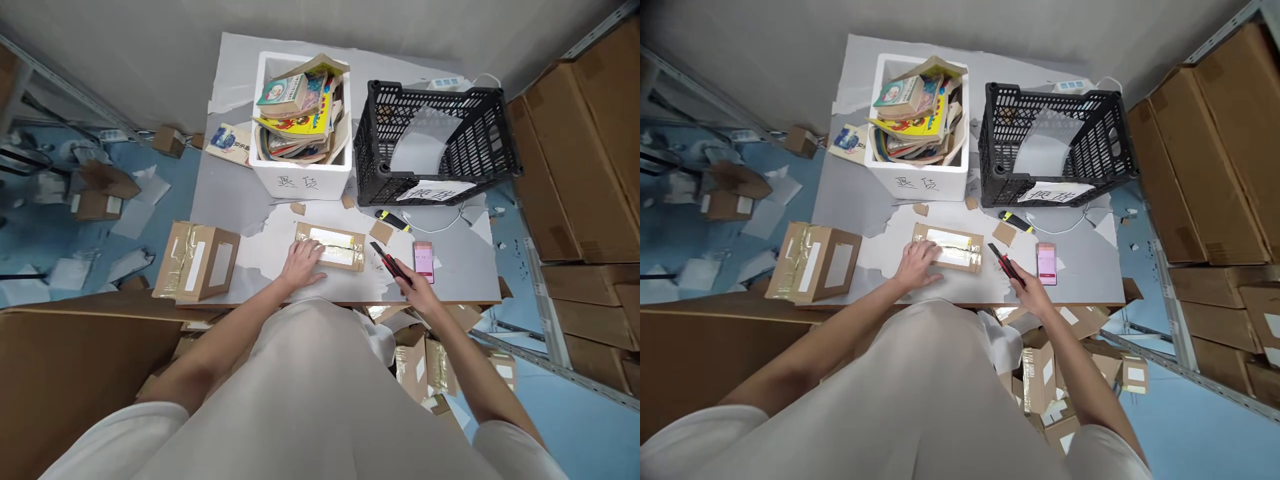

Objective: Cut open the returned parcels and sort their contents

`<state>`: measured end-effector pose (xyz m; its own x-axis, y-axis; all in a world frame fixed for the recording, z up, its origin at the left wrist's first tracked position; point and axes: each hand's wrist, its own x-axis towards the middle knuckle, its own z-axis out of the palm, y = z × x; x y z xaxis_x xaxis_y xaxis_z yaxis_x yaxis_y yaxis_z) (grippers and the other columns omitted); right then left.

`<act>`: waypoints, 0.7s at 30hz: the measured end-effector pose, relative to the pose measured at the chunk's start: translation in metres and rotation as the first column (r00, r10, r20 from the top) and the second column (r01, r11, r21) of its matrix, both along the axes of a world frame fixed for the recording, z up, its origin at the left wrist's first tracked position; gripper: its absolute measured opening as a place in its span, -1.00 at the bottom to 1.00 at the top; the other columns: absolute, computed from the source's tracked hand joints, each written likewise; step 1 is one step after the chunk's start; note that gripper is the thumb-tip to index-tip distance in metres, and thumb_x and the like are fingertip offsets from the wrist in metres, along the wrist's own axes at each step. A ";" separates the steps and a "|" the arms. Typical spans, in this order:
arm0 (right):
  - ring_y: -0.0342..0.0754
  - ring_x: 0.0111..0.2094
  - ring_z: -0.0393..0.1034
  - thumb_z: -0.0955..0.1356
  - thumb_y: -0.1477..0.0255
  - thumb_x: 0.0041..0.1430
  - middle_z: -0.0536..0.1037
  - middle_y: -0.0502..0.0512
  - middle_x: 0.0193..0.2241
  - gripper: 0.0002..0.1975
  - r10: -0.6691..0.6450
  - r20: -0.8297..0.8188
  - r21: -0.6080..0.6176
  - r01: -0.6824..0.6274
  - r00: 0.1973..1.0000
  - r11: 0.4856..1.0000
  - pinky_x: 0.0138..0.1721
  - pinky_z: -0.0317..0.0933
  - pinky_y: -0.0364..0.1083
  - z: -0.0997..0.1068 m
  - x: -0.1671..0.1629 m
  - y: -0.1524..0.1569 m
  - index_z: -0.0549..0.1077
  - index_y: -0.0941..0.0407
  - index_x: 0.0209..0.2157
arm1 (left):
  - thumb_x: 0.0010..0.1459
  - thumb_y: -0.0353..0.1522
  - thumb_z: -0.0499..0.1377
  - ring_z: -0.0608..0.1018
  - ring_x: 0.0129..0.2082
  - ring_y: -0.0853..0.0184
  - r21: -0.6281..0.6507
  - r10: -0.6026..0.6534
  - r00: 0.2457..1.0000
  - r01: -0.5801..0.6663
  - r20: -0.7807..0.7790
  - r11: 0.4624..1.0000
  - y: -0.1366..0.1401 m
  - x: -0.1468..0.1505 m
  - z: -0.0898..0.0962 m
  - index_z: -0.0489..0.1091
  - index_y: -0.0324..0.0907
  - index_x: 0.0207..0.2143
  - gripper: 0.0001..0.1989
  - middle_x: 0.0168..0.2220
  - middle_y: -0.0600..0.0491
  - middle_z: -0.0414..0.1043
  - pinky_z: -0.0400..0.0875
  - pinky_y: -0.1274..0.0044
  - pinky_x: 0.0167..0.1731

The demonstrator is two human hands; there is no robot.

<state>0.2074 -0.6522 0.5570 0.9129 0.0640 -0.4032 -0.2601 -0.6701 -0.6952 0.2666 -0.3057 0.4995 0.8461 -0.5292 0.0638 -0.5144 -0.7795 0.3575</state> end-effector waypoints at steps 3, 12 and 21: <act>-0.17 -0.63 0.23 0.24 0.12 0.18 0.41 -0.04 -0.56 -0.30 -0.201 -0.136 0.203 0.226 0.970 0.953 -0.65 0.20 -0.17 -0.024 -0.010 0.020 0.09 0.09 0.29 | -0.31 0.08 0.34 0.00 0.29 -0.21 0.063 -0.021 1.000 0.022 -0.015 0.998 -0.006 0.024 0.009 0.03 -0.26 0.27 0.15 0.30 -0.34 -0.08 -0.18 0.04 0.19; -0.26 -0.66 0.20 0.30 0.08 0.11 0.53 0.09 -0.28 -0.27 -0.238 -0.209 0.377 0.303 0.949 0.875 -0.71 0.16 -0.20 -0.044 -0.021 0.031 0.13 0.04 0.27 | -0.34 0.12 0.32 0.03 0.26 -0.23 0.136 -0.020 0.996 0.032 -0.085 0.990 -0.013 0.043 -0.001 -0.04 -0.24 0.30 0.22 0.28 -0.31 0.01 -0.35 -0.05 0.19; -0.28 -0.67 0.18 0.30 0.16 0.13 0.51 0.02 -0.33 -0.35 -0.060 -0.246 0.337 0.143 0.967 0.930 -0.69 0.19 -0.21 -0.037 -0.015 0.011 0.18 -0.02 0.25 | -0.31 0.09 0.31 0.10 0.24 -0.18 0.098 0.005 0.998 0.002 -0.069 0.995 -0.012 0.040 -0.002 0.01 -0.21 0.29 0.15 0.25 -0.28 0.08 -0.32 0.01 0.21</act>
